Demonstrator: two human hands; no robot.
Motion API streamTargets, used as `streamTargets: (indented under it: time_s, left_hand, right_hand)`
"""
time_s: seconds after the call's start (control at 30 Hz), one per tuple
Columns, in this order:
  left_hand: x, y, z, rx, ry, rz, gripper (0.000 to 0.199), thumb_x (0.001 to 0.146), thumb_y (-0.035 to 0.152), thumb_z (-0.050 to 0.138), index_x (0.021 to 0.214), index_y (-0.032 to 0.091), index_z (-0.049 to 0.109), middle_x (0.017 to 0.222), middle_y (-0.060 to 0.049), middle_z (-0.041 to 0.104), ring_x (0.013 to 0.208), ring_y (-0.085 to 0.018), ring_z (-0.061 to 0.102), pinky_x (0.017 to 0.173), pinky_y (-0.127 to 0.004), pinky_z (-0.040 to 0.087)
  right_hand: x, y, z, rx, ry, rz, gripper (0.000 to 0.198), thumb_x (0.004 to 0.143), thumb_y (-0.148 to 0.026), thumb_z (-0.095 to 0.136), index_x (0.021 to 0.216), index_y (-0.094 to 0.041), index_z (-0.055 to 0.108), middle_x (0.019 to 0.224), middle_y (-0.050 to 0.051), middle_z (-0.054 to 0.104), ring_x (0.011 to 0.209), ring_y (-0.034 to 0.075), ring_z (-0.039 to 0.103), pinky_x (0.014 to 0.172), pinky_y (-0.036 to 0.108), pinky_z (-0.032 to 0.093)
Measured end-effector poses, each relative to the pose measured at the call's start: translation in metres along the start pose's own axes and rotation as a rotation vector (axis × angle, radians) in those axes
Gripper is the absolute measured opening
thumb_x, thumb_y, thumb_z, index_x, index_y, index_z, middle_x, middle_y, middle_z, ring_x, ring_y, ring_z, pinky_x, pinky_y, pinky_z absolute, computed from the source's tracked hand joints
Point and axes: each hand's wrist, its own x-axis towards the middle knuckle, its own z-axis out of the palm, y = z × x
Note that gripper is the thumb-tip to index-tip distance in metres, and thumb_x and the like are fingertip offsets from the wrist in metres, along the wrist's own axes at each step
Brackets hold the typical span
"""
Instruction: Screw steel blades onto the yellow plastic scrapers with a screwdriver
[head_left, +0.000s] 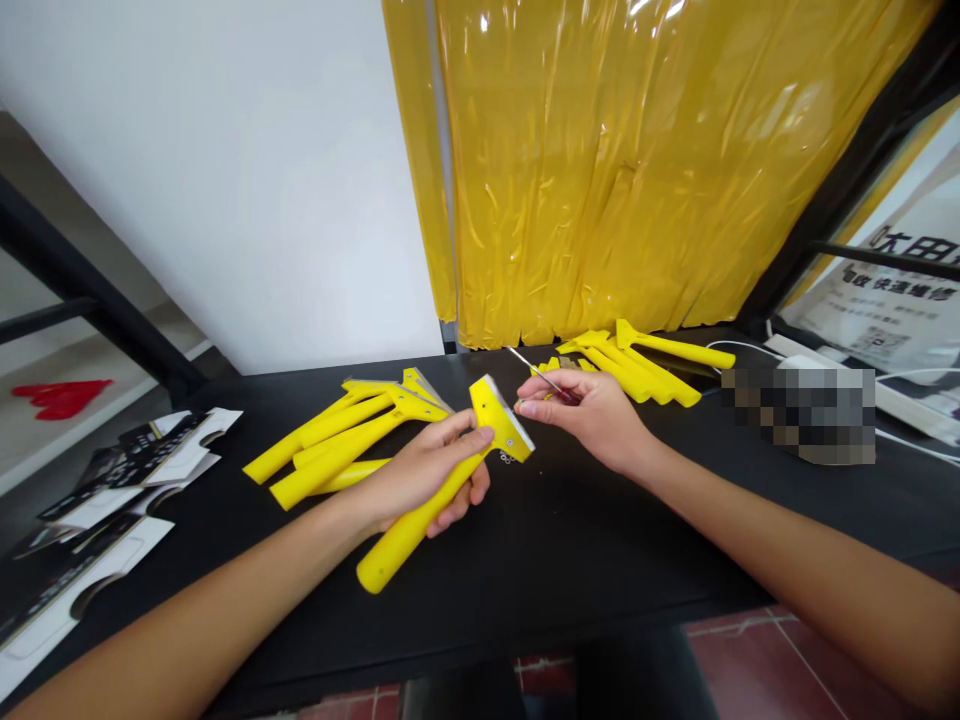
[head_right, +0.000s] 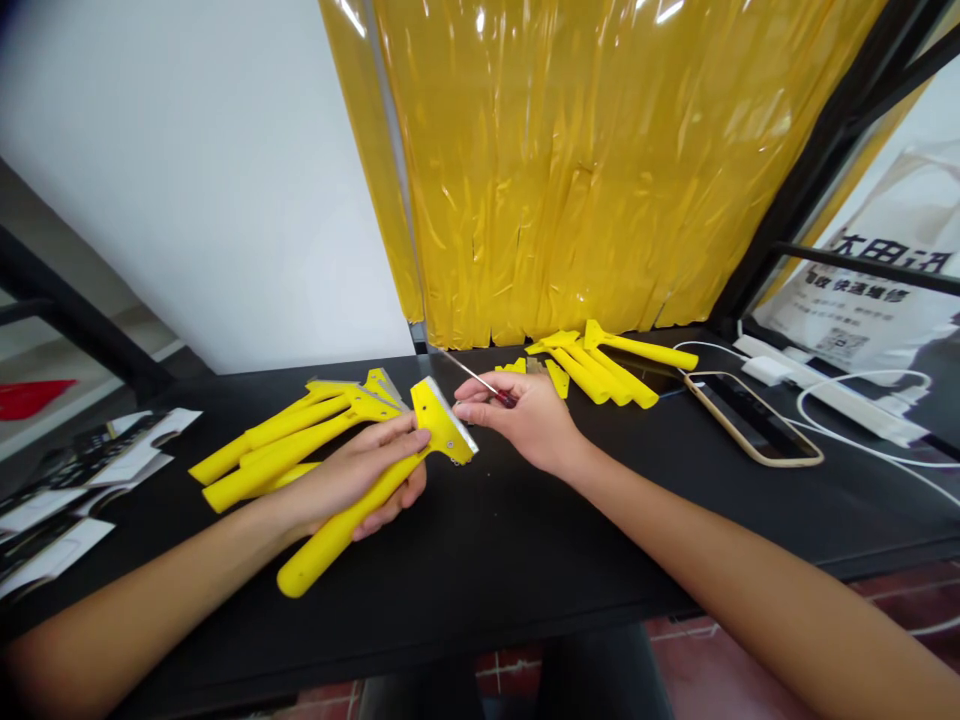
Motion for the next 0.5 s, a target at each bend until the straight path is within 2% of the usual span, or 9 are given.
streamTargets:
  time_s: [0.13,0.23,0.37,0.5]
  left_hand:
    - [0.004,-0.004,0.000,0.033,0.000,0.029,0.035,0.094,0.055,0.054,0.105,0.023,0.048,0.076,-0.001,0.067,0.037,-0.010,0.053,0.029,-0.018,0.040]
    - [0.005,-0.007,0.003,0.078,-0.034,0.058,0.033,0.096,0.052,0.052,0.109,0.022,0.050,0.081,-0.003,0.069,0.040,-0.012,0.058,0.030,-0.020,0.045]
    - [0.005,-0.012,0.008,0.117,-0.066,0.080,0.031,0.097,0.050,0.051,0.106,0.020,0.049,0.083,-0.005,0.070,0.041,-0.013,0.061,0.032,-0.022,0.048]
    - [0.004,-0.014,0.009,0.151,-0.066,0.083,0.030,0.098,0.048,0.050,0.106,0.020,0.048,0.082,-0.005,0.070,0.040,-0.012,0.059,0.031,-0.020,0.046]
  right_hand:
    - [-0.006,0.000,0.002,-0.284,-0.029,-0.230,0.013,0.082,-0.034,0.076,0.090,-0.024,0.077,0.088,0.004,0.074,0.079,0.019,0.065,0.071,0.034,0.051]
    - [-0.009,0.002,0.005,-0.383,-0.079,-0.392,0.011,0.088,-0.033,0.071,0.094,-0.027,0.078,0.091,0.004,0.072,0.080,0.019,0.063,0.069,0.033,0.049]
    - [-0.009,0.008,0.007,-0.411,-0.114,-0.409,0.012,0.089,-0.029,0.070,0.097,-0.028,0.079,0.085,0.003,0.066,0.071,0.015,0.057,0.059,0.028,0.043]
    - [-0.008,0.013,0.007,-0.410,-0.144,-0.402,0.013,0.089,-0.026,0.071,0.099,-0.028,0.080,0.079,0.000,0.060,0.068,0.012,0.054,0.058,0.027,0.041]
